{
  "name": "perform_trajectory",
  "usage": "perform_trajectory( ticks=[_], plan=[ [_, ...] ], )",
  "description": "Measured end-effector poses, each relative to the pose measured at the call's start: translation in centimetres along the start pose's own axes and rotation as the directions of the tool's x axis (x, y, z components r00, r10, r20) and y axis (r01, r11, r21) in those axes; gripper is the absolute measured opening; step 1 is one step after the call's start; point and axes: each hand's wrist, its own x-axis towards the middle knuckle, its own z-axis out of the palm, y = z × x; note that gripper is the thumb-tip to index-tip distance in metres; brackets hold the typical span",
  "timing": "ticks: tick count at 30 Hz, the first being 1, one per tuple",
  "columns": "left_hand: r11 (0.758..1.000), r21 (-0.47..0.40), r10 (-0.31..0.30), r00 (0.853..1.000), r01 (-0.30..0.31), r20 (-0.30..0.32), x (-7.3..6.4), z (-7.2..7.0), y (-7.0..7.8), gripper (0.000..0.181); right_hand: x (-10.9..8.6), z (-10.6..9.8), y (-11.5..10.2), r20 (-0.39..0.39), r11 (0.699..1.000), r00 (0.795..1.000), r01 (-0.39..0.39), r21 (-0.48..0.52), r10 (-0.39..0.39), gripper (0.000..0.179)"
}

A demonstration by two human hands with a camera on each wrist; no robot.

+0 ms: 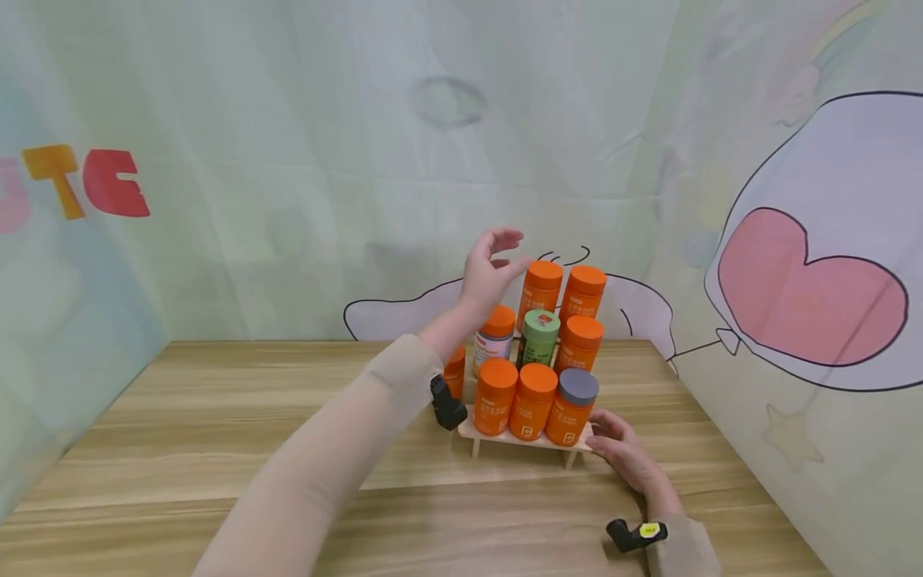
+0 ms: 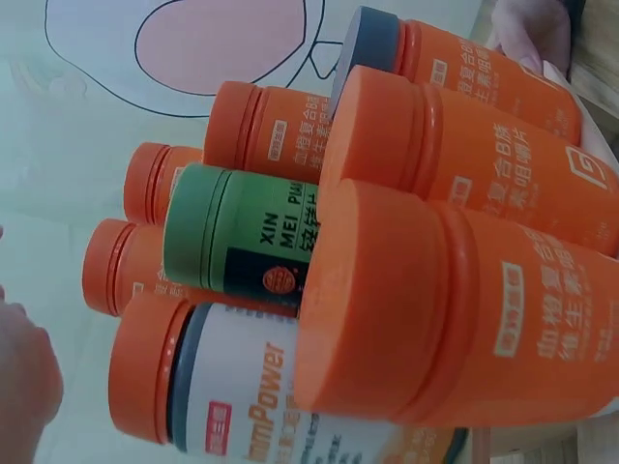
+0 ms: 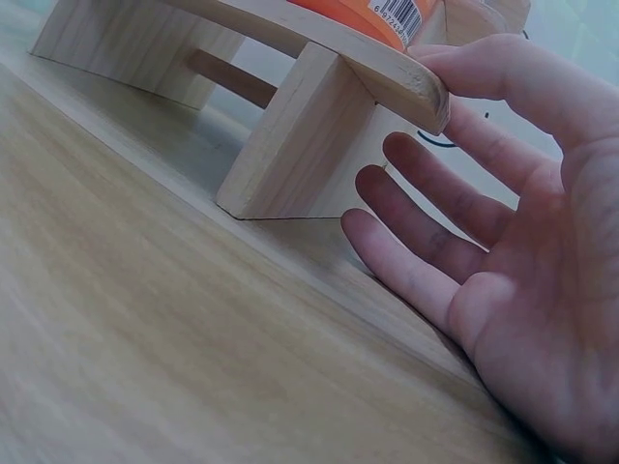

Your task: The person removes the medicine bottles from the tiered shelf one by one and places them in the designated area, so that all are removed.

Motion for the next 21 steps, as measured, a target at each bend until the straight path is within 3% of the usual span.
perform_trajectory(
  ticks=[5, 11, 15, 21],
  plan=[
    [0.997, 0.039, -0.068, 0.996, 0.065, 0.066, 0.4, 1.1, -0.1, 0.048, 0.0, -0.2, 0.1, 0.012, 1.000, 1.000, 0.013, -0.001, -0.013, 0.035],
    [0.983, 0.095, -0.171, 0.976, 0.158, 0.137, 0.9, 1.6, -1.0, 0.064, 0.0, -0.2, 0.1, -0.004, 1.000, 1.000, 0.008, 0.006, -0.008, 0.036],
    [0.962, 0.144, -0.257, 0.949, 0.233, 0.182, 1.3, 1.8, -1.5, 0.072, 0.1, -0.1, 0.1, -0.018, 1.000, 1.000, -0.016, -0.008, 0.016, 0.034],
    [0.919, 0.227, -0.375, 0.894, 0.323, 0.246, 1.6, 2.3, -1.9, 0.082, 0.0, -0.1, 0.2, -0.025, 1.000, 0.999, -0.029, -0.001, 0.029, 0.034]
  ],
)
